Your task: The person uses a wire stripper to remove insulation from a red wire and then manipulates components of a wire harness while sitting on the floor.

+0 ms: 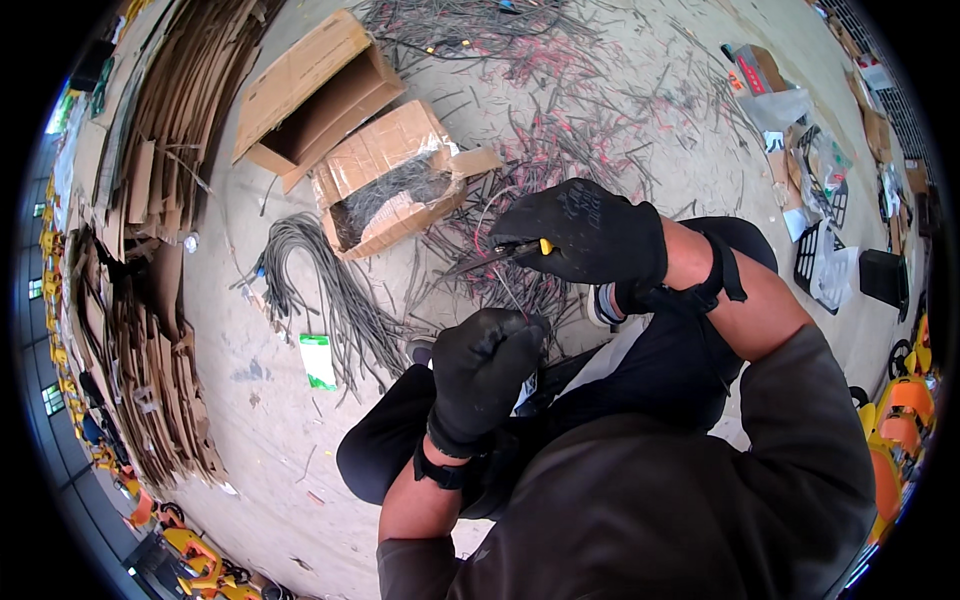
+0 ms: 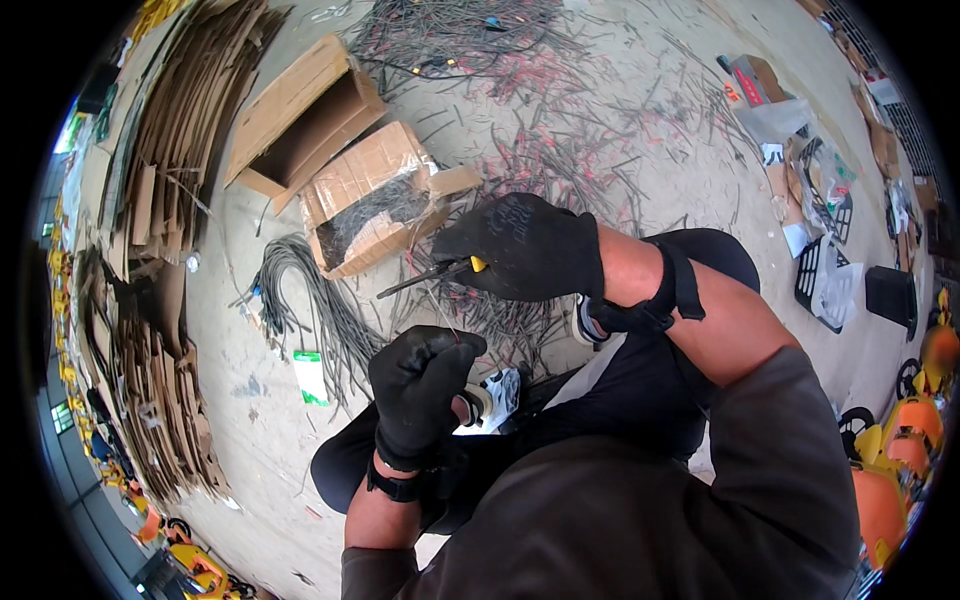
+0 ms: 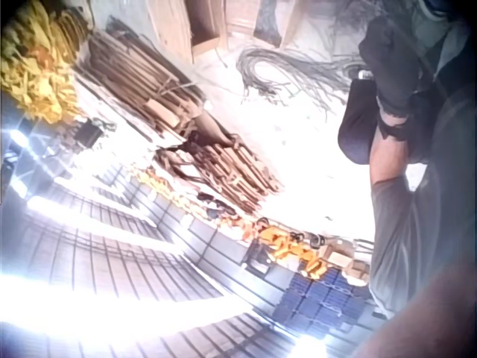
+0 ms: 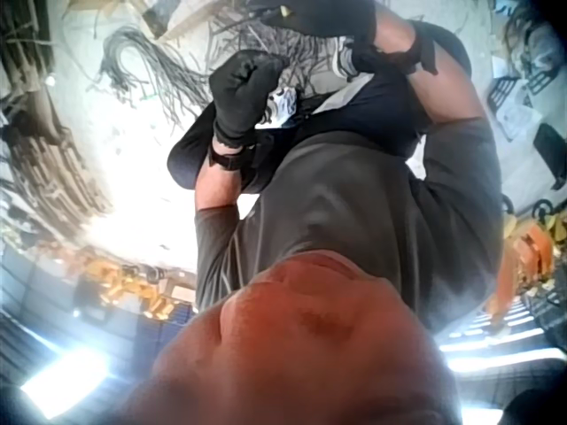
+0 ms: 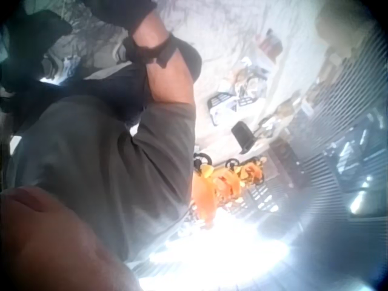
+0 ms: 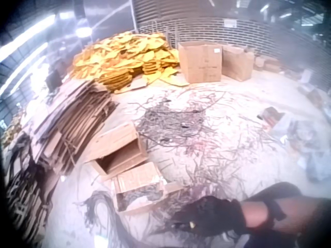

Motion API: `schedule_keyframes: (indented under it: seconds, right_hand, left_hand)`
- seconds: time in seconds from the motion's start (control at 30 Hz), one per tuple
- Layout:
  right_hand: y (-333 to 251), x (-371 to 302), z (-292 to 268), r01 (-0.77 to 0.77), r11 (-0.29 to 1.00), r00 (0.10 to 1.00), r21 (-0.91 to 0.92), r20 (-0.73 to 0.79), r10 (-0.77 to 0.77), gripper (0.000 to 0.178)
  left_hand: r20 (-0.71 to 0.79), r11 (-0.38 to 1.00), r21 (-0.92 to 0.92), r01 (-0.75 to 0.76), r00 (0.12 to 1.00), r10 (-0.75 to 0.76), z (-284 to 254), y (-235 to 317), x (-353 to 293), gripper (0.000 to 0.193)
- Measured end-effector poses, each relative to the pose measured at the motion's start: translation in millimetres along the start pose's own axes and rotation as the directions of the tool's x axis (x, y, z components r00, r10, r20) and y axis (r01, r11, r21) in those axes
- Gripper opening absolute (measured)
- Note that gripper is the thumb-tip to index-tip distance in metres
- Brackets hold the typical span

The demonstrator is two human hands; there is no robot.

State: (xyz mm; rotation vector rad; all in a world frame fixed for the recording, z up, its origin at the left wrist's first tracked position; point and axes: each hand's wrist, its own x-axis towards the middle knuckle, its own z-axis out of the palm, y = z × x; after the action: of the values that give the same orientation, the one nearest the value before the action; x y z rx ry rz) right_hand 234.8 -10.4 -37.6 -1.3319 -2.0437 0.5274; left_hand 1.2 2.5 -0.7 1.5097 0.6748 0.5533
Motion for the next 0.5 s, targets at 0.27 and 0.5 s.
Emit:
schedule_keyframes:
  seconds: [0.27, 0.5]
  right_hand:
    - [-1, 2, -8, -0.110, 0.990, 0.994, 0.087, 0.027, 0.108, 0.029]
    - [32, 8, -22, -0.074, 0.989, 0.989, -0.130, -0.134, 0.057, 0.021]
  left_hand:
    - [0.094, 0.961, -0.114, 0.253, 0.965, -0.243, -3, 12, -6, 0.008]
    - [0.261, 0.995, -0.094, 0.030, 0.965, -0.004, 11, 10, -14, 0.010]
